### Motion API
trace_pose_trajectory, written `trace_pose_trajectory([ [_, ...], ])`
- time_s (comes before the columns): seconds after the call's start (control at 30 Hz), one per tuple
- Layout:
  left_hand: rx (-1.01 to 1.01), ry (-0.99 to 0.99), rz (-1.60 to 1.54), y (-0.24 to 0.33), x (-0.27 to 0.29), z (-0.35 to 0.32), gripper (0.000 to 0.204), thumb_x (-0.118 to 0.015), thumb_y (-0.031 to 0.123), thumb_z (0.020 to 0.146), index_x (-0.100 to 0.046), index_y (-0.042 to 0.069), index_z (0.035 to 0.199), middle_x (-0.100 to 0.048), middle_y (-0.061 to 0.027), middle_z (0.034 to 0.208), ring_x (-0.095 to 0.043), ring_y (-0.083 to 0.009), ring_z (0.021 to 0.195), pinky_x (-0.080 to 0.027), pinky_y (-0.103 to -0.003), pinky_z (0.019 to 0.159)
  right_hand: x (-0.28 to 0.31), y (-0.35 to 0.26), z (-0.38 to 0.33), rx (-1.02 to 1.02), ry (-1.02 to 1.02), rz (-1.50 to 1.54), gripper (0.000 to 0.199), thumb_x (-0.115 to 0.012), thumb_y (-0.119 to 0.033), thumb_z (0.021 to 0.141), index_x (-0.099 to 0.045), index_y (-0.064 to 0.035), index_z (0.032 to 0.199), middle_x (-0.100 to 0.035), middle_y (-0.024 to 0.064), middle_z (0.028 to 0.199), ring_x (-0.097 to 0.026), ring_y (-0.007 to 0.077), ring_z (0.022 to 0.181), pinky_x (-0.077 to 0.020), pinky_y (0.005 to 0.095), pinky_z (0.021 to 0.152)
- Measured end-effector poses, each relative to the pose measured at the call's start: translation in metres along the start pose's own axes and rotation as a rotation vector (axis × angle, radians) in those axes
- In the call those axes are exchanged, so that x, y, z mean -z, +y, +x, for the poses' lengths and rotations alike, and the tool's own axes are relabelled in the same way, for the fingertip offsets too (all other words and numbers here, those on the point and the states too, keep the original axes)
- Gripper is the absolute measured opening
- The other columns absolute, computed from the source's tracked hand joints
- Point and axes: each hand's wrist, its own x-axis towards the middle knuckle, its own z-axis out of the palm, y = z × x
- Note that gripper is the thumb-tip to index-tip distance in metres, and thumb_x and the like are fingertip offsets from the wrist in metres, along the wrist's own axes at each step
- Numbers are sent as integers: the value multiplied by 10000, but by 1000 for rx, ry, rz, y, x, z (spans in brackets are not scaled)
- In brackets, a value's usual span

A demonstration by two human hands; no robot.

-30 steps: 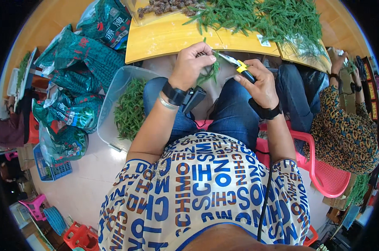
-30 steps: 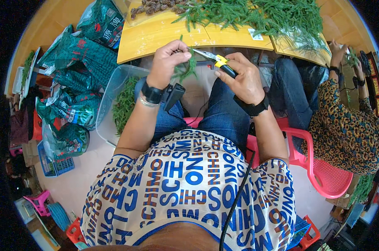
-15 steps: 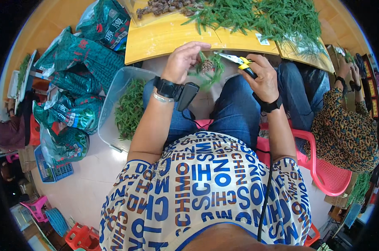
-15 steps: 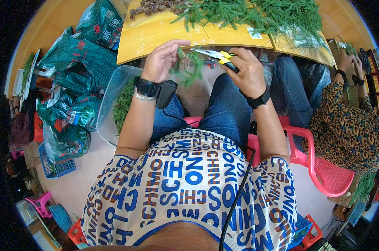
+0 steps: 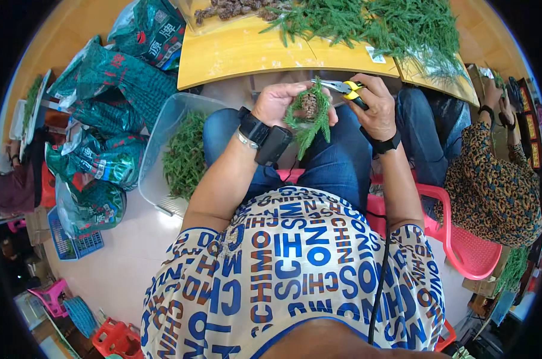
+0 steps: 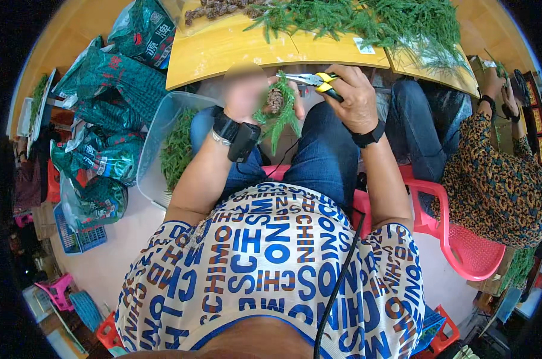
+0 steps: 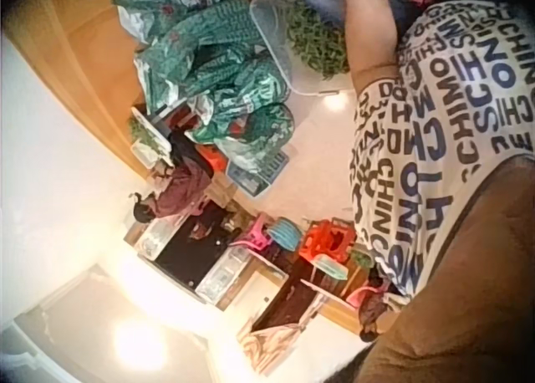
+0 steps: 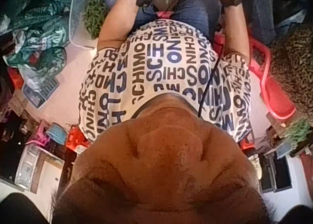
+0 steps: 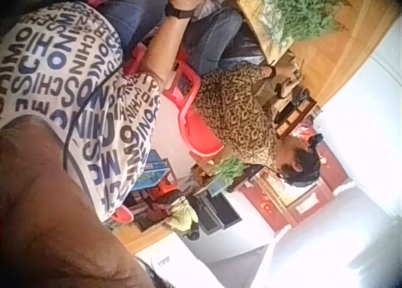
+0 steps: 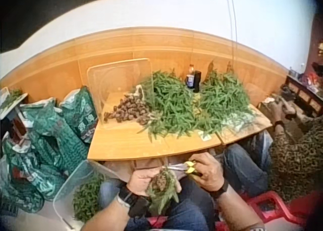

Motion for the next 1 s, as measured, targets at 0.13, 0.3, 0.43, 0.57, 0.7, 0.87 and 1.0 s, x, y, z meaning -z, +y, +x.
trace_pose_trajectory([
  [0.13, -38, -309, -159, -11, 3, 10, 565, -517, 383, 871, -545, -120, 1127, -625, -258, 928, -610, -374, 871, -446, -446, 881, -1, 1, -1, 13, 17, 25, 237, -753, -22, 650, -658, -2, 866, -632, 102, 1036, -606, 278, 923, -488, 345, 773],
  [0.3, 19, -196, -38, -15, -10, 9, 557, -574, 450, 820, -581, -52, 1061, -573, -177, 822, -580, -323, 794, -415, -455, 832, 1, 1, -1, 14, 22, 44, 235, -746, -13, 641, -656, -1, 858, -633, 105, 1037, -607, 274, 921, -487, 339, 775],
  [0.43, -49, -181, -10, -18, -17, 11, 532, -601, 440, 807, -584, -38, 1041, -576, -170, 835, -581, -318, 779, -437, -436, 814, 2, 1, 0, 24, 19, 73, 236, -745, -14, 637, -656, -1, 855, -635, 107, 1034, -608, 273, 923, -486, 339, 778],
  [0.57, -50, -125, 63, -15, -24, 9, 535, -609, 437, 804, -582, -40, 1044, -570, -147, 830, -578, -291, 771, -461, -412, 779, 3, 1, 1, 40, 17, 76, 242, -750, -20, 636, -660, -2, 860, -636, 107, 1031, -609, 271, 932, -485, 340, 785],
  [0.7, 53, -287, -144, -10, -11, 11, 450, -617, 358, 852, -588, -30, 1079, -618, -158, 899, -615, -277, 785, -485, -356, 778, 5, 1, 3, 19, 14, 78, 235, -756, -31, 651, -664, -5, 866, -636, 106, 1032, -609, 272, 938, -486, 342, 789],
  [0.87, -173, 291, 785, 13, -12, -1, 355, -650, 279, 853, -594, 26, 1096, -613, -62, 854, -599, -149, 750, -483, -285, 728, 6, -1, 4, -13, 7, 35, 217, -764, -52, 678, -668, -9, 868, -635, 104, 1028, -608, 276, 935, -487, 345, 788],
  [1.0, -343, 412, 1068, 18, -13, 0, 298, -665, 218, 842, -596, 40, 1071, -594, -19, 822, -577, -95, 743, -474, -259, 694, 6, -4, 3, -47, 10, 48, 218, -768, -64, 687, -671, -9, 875, -635, 102, 1027, -607, 277, 930, -487, 345, 787],
])
